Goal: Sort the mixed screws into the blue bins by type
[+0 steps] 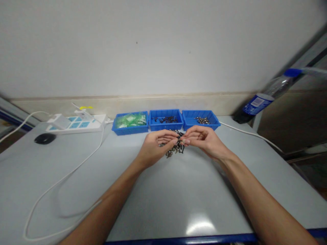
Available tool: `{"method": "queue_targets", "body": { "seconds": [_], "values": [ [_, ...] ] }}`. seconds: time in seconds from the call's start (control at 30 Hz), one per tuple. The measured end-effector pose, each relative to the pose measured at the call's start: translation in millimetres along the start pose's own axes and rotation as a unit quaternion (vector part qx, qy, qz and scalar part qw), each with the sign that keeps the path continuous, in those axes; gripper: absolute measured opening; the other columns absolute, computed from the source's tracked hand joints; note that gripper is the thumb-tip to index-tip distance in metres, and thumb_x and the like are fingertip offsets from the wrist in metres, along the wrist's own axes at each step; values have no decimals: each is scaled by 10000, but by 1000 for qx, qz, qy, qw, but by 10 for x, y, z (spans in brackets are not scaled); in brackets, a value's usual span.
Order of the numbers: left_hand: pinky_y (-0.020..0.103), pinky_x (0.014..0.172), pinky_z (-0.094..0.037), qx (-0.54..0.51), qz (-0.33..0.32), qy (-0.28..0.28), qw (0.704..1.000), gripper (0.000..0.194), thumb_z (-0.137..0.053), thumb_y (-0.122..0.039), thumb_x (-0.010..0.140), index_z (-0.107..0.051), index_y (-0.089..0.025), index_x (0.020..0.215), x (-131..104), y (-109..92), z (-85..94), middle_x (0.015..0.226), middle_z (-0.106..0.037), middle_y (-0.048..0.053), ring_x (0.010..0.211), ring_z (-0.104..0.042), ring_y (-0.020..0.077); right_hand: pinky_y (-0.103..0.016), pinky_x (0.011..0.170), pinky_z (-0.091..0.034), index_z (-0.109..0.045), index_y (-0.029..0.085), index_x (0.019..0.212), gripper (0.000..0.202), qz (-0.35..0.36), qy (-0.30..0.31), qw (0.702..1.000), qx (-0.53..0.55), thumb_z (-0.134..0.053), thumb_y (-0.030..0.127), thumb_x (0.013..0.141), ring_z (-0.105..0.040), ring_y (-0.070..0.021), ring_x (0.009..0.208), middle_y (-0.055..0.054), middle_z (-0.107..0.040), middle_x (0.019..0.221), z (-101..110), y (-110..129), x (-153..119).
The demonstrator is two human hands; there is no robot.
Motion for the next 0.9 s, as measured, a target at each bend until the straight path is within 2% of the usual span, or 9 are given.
{"method": "queue_targets", "body": {
  "seconds": [0.17, 0.3, 0.37, 0.43, 0.5, 0.53, 0.6, 0.67, 0.9],
  "values": [
    [306, 818, -645, -29, 22, 14, 999, 154, -781, -262, 785, -766, -155, 895, -8, 29, -5, 924, -796, 82, 840, -771, 202, -329, 756, -595, -612, 206, 802, 358, -15, 18, 999, 42, -912, 309, 637, -734, -167, 736, -38, -777, 842, -44, -29, -2],
    [319, 817, -654, -66, 57, 3, 996, 184, -809, -275, 748, -777, -152, 881, -1, 67, 7, 895, -801, 85, 826, -776, 214, -324, 736, -585, -613, 213, 838, 342, -22, 2, 1000, 15, -881, 350, 677, -729, -178, 752, -38, -761, 820, -11, -21, 0],
    [330, 817, -656, -65, 69, -51, 994, 189, -817, -273, 732, -778, -146, 865, 26, 95, 102, 867, -801, 86, 810, -777, 219, -336, 738, -576, -623, 210, 857, 326, -6, -21, 999, -44, -856, 379, 701, -722, -190, 758, -45, -752, 808, 67, 11, 3],
    [351, 843, -651, -54, 65, -130, 988, 211, -818, -284, 733, -775, -134, 876, 53, 119, 258, 867, -801, 94, 822, -777, 228, -351, 749, -559, -647, 199, 853, 279, 33, -35, 986, -159, -824, 374, 725, -702, -197, 755, -59, -748, 826, 138, 75, 0],
    [378, 906, -632, -52, 53, -190, 979, 278, -823, -302, 737, -770, -118, 939, 74, 153, 399, 936, -800, 113, 891, -774, 245, -365, 785, -537, -689, 193, 869, 195, 74, -23, 951, -301, -778, 322, 753, -682, -207, 788, -69, -752, 887, 150, 124, -9],
    [386, 945, -616, -57, 51, -200, 977, 329, -831, -303, 731, -764, -112, 991, 88, 181, 440, 1001, -793, 126, 948, -766, 254, -369, 804, -525, -708, 197, 890, 162, 88, -9, 928, -361, -752, 285, 763, -676, -214, 815, -68, -756, 920, 135, 125, -14],
    [398, 1002, -585, -66, 61, -193, 977, 422, -840, -301, 723, -743, -106, 1085, 110, 258, 471, 1117, -765, 145, 1045, -740, 266, -360, 823, -506, -725, 210, 941, 171, 98, 26, 894, -436, -702, 215, 772, -675, -219, 850, -54, -763, 955, 91, 90, -20],
    [406, 1009, -580, -64, 77, -171, 980, 437, -829, -304, 735, -736, -106, 1114, 116, 321, 454, 1142, -756, 151, 1070, -730, 272, -327, 795, -495, -725, 212, 948, 191, 97, 54, 882, -459, -659, 163, 775, -678, -205, 831, -38, -767, 938, 48, 48, -20],
    [356, 904, -626, -19, 78, -123, 989, 224, -752, -272, 780, -774, -116, 939, 69, 249, 294, 920, -798, 114, 887, -771, 226, -269, 707, -475, -700, 190, 799, 135, 94, 80, 889, -442, -583, 123, 797, -639, -161, 713, -13, -723, 774, 18, 7, -9]
  ]
}}
Point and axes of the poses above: each hand's wrist, its own x-axis towards the middle knuckle, its own z-axis out of the back of the hand, y = z × x, the point moved 8 cm from there along x, towards the middle knuckle
